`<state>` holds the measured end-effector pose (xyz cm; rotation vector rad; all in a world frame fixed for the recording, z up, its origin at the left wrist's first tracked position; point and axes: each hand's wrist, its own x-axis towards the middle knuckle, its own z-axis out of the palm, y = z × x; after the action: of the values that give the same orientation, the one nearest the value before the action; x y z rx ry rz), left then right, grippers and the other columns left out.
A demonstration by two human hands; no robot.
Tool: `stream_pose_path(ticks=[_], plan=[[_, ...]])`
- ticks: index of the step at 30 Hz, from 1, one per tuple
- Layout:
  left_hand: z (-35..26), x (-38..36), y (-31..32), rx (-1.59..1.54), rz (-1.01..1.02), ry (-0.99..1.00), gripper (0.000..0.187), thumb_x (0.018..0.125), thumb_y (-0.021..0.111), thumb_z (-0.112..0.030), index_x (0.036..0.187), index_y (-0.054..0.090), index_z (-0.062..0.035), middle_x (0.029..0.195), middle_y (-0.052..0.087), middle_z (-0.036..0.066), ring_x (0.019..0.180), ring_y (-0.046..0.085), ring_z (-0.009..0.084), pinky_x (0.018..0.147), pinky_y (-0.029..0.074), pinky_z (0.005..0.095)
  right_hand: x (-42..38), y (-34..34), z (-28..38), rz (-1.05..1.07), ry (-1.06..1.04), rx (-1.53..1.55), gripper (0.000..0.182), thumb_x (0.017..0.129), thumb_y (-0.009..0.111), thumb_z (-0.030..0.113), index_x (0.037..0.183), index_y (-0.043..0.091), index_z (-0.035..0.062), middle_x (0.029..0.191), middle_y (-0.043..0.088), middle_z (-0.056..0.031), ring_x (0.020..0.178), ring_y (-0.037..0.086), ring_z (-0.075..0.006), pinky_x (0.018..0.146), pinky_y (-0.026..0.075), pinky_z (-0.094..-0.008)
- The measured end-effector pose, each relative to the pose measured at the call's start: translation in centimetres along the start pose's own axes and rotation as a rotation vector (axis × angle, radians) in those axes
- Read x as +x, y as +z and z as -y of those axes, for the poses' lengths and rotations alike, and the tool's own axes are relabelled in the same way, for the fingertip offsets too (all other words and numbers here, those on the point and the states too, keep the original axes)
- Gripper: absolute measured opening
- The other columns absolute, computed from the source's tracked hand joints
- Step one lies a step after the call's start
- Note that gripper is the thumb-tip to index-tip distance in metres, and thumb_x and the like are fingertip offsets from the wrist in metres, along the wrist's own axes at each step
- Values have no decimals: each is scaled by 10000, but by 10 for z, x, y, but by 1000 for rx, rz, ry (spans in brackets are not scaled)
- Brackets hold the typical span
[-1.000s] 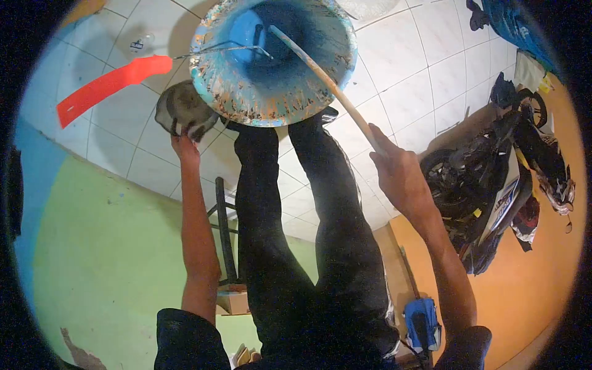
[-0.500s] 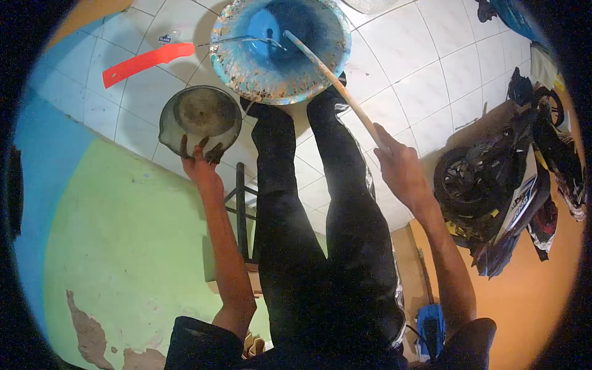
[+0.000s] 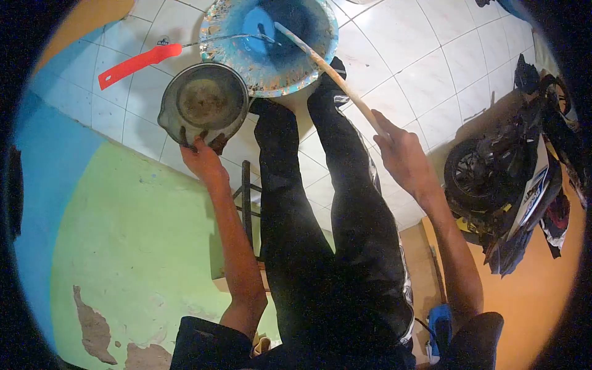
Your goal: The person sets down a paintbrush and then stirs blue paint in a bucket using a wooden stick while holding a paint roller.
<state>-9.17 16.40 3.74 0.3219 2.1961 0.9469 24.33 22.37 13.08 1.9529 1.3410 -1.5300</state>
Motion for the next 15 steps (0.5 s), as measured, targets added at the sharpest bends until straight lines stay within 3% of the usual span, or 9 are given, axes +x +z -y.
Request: stream_pose_path(ticks=[2,5,6,8,11,15], plan=[[-10,-3,2,233,-59,-2,420,1006,484,-65,1409,446,49,1339,560,230,1168,606,336,939,538,439,1,2,-4,-4,-8,8,474,957,591,85,1426,523,75,747,592,-320,596,558,-369,650,493,-415],[-16,-6,4,395,-99,112,398,997,493,-64,1371,484,74,1313,579,254,1184,597,355,975,496,435,-1,2,-6,5,-9,32,474,959,588,81,1427,518,62,725,589,-306,572,522,-330,640,489,-409],[-18,-7,4,396,-95,115,398,997,493,-64,1371,484,74,1313,579,254,1184,597,355,975,496,435,-1,2,-5,20,-7,48,474,959,587,80,1428,516,55,717,589,-300,564,502,-310,638,486,-406],[-20,-6,4,385,-60,113,412,1016,462,-72,1397,427,81,1306,555,281,1138,624,386,811,636,408,-1,2,-5,21,2,46,472,960,585,78,1426,517,53,710,582,-298,564,483,-295,635,482,-406],[3,9,-6,619,-79,293,409,1014,468,-69,1393,434,82,1303,560,280,1144,621,375,825,628,417,0,4,-7,12,-2,53,468,960,583,74,1424,520,50,700,572,-297,562,460,-275,625,475,-403],[1,9,-1,367,-45,148,417,1013,461,-52,1417,423,48,1331,548,259,1162,608,384,849,617,460,0,6,-10,-14,-35,95,467,958,586,75,1422,526,55,700,573,-290,562,454,-273,619,472,-400]])
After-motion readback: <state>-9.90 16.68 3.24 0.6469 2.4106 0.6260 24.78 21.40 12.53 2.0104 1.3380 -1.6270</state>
